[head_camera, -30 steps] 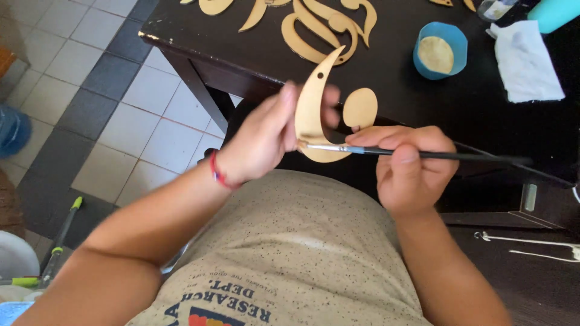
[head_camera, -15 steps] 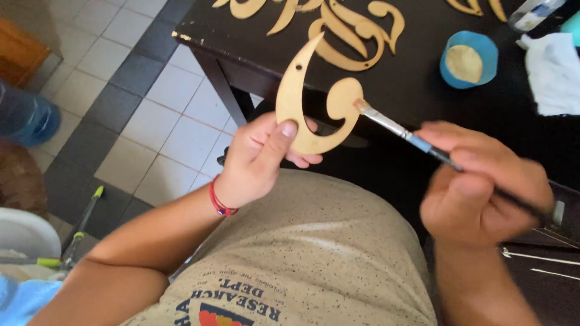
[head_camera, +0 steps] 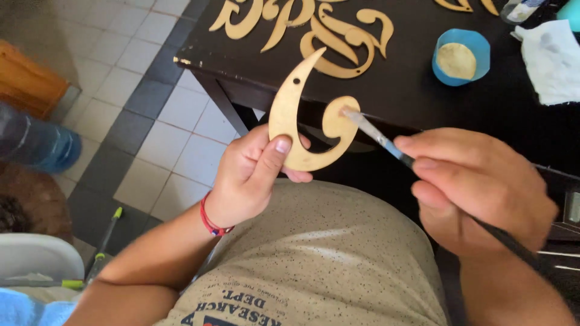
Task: Applying lacquer or paint to wooden letter cutouts using a small brush
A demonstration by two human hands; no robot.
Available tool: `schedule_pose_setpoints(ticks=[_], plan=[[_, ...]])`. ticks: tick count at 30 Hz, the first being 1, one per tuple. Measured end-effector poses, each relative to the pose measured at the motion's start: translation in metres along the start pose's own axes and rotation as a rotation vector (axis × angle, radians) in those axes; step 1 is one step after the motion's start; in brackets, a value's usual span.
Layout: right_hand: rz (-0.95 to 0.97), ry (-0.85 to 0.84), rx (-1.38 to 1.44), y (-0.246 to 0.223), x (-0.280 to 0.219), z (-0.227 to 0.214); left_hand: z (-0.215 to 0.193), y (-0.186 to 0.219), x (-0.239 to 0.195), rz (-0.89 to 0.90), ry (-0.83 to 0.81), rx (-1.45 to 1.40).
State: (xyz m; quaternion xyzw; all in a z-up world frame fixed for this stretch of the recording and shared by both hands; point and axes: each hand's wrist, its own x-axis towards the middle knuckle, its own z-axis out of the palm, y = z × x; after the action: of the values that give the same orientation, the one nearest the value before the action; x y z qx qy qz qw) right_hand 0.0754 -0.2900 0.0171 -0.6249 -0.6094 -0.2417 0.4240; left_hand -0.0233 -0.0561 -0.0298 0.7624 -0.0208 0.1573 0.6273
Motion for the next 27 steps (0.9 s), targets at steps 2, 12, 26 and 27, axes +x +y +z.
schedule_pose_setpoints(ticks=[2, 12, 26, 27], plan=[[0.106, -0.013, -0.061, 0.001, 0.001, -0.009, 0.0, 0.0, 0.0, -0.01, 0.01, 0.0], [0.796, 0.504, 0.43, 0.016, -0.005, 0.024, 0.002, 0.005, -0.003, 0.05, -0.009, 0.045], [0.022, 0.025, 0.206, 0.018, -0.019, -0.006, 0.005, 0.009, -0.002, 0.031, 0.019, 0.067], [0.071, 0.107, 0.076, 0.006, -0.01, -0.004, 0.004, 0.009, -0.001, 0.032, 0.003, 0.084]])
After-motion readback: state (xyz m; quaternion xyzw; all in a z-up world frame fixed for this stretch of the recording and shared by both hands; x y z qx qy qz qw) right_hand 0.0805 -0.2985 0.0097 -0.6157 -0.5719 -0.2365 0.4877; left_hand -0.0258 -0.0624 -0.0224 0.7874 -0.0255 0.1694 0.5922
